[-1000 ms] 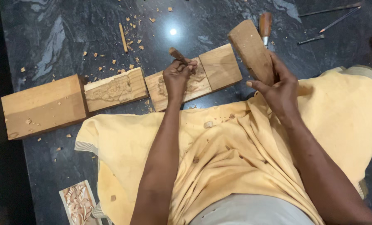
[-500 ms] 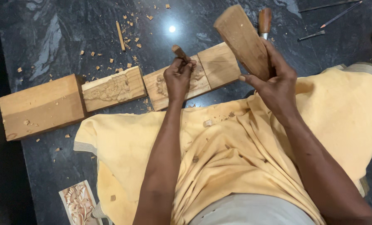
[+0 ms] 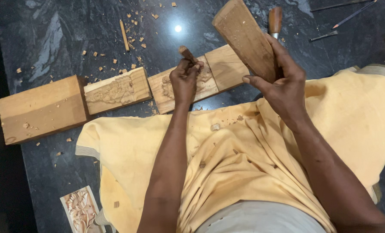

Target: The person carves a wooden block using a chisel and a wooden mallet. They repeatedly strike the chisel to shape the wood, creating a detailed relief pattern.

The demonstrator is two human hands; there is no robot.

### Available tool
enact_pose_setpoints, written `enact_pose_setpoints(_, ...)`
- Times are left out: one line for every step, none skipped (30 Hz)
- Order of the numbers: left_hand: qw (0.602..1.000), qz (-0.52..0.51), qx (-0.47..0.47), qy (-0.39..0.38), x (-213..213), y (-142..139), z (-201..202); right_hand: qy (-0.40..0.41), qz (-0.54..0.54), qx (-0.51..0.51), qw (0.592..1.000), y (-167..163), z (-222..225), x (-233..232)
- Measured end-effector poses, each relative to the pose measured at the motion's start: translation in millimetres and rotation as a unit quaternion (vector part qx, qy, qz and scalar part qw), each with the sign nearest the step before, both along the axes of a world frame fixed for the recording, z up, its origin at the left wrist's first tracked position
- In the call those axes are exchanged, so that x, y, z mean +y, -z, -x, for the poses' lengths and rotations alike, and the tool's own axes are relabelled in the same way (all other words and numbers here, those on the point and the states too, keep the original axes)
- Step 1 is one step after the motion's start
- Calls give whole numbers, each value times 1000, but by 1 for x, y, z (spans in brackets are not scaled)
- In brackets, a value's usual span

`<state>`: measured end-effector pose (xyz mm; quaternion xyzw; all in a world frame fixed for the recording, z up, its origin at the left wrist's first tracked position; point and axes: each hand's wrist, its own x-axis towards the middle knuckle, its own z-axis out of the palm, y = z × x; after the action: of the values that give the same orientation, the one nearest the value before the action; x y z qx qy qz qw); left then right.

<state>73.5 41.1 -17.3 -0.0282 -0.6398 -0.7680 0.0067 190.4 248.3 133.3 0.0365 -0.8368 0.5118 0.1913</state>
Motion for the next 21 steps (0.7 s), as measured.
enact_pose_setpoints(1000, 7, 7, 0, 0, 0, 0, 0, 0, -1, 1000, 0, 0, -1)
enact_pose_setpoints(1000, 13, 14, 1, 0, 1, 0, 0, 0, -2, 1000, 0, 0, -1)
enact_pose_setpoints(1000, 11, 17, 2, 0, 1, 0, 0, 0, -3, 1000, 0, 0, -1)
enact_pose_setpoints(1000, 9, 20, 2, 0, 1, 1, -11, 11, 4, 1000, 0, 0, -2)
enact_pose_setpoints(1000, 7, 23, 3, 0, 1, 1, -23, 22, 11, 999, -1, -1, -3)
enact_pose_setpoints(1000, 6, 18, 2, -1, 2, 1, -35, 33, 19, 999, -1, -1, -3)
enact_pose_setpoints(1000, 5, 13, 1, -1, 2, 1, -35, 31, 19, 999, -2, -1, -4)
enact_pose_setpoints(1000, 3, 8, 0, -1, 1, 2, -36, 29, 20, 999, -3, 0, -5)
enact_pose_setpoints(1000, -8, 6, 3, -1, 1, 1, -37, 27, 21, 999, -4, 0, -5)
enact_pose_setpoints(1000, -19, 4, 5, -1, 0, 1, -36, 27, 20, 999, -5, 1, -6)
enact_pose_setpoints(1000, -30, 2, 8, -1, 0, 0, -36, 27, 19, 999, -6, 1, -6)
enact_pose_setpoints(1000, 21, 14, 2, 0, -1, -2, -35, 27, 18, 999, -7, 3, -7)
enact_pose_setpoints(997, 72, 26, -4, 0, -2, -4, -33, 1, 34, 999, -8, 4, -7)
enact_pose_setpoints(992, 122, 38, -10, 1, -2, -6, -31, -26, 49, 998, -10, 5, -7)
enact_pose_setpoints(989, 137, 52, -15, 2, -3, -8, -29, -53, 64, 996, -12, 7, -7)
enact_pose_setpoints(986, 152, 65, -19, 4, -3, -10, -19, -88, 86, 992, -12, 10, -8)
enact_pose_setpoints(983, 166, 79, -23, 5, -4, -12, -10, -124, 108, 986, -13, 13, -9)
enact_pose_setpoints(984, 157, 82, -26, 5, -4, -14, -2, -159, 128, 979, -14, 17, -10)
enact_pose_setpoints(985, 148, 87, -28, 6, -5, -15, 4, -230, 138, 963, -13, 23, -10)
enact_pose_setpoints(986, 139, 91, -30, 6, -5, -16, 11, -300, 147, 942, -12, 31, -12)
enact_pose_setpoints(986, 142, 85, -27, 6, -5, -16, 18, -367, 156, 917, -10, 38, -13)
